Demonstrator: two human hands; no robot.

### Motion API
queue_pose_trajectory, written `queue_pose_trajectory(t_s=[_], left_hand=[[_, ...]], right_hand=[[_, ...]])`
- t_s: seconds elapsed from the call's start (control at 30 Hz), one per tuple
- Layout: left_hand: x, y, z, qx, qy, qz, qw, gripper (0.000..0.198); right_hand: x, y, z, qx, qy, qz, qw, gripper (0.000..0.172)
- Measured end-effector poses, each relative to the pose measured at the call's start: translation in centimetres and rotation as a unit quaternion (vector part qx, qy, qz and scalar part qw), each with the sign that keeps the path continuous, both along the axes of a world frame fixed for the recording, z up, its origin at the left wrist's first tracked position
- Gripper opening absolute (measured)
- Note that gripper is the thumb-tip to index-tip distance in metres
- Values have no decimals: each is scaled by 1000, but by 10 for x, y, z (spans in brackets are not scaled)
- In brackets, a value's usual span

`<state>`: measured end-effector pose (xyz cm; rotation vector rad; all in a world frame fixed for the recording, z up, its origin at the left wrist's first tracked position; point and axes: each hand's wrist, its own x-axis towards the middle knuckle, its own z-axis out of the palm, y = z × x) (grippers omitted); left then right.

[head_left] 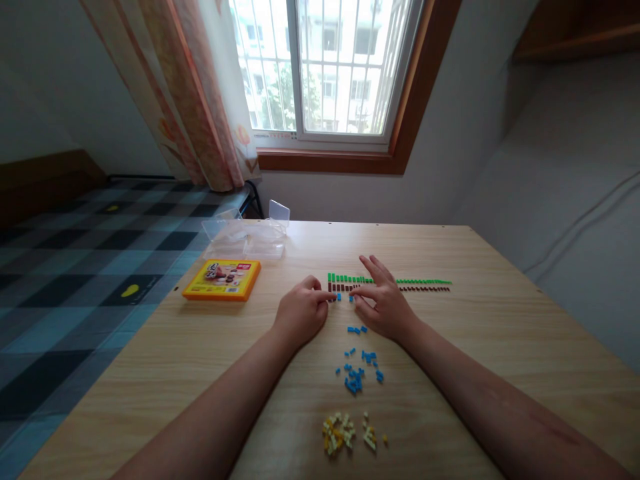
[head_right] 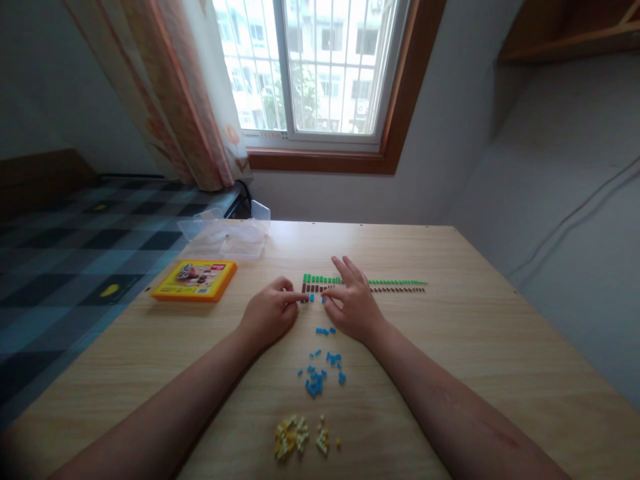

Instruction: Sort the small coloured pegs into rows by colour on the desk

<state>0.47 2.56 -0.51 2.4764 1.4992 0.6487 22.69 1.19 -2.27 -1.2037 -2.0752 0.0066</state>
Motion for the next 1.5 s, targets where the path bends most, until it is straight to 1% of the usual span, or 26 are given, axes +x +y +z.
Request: queue_pose_trajectory(t_s=[0.23,0.43,0.63,0.77,0.9,1.3,1.43,1.5], left_hand=[[0,0,0,-10,-9,4,1000,33],[-1,1,-1,1,-16,2,1000,33],[-2,3,-4,6,-66,24,998,33],[-3,4,-5,8,-108,36,993,33],[-3,4,-4,9,-129,41,991,32],[-3,4,-5,-2,-112,56,992,33],[-2,4,-5,-1,-120,55,991,34],[-2,4,-5,-4,-127,56,990,34]], right_hand=[[2,-1,1,-7,-7,1,1000,18],[0,0,0,-11,-14,5,1000,18],[-1,0,-2,0,-22,18,1000,19],[0,1,-2,-2,-28,25,999,22],[1,1,-3,-7,-35,33,999,26],[1,1,-3,4,-28,38,999,24],[2,-1,2,23,-15,30,999,24],[4,-4,7,26,-5,38,999,23]])
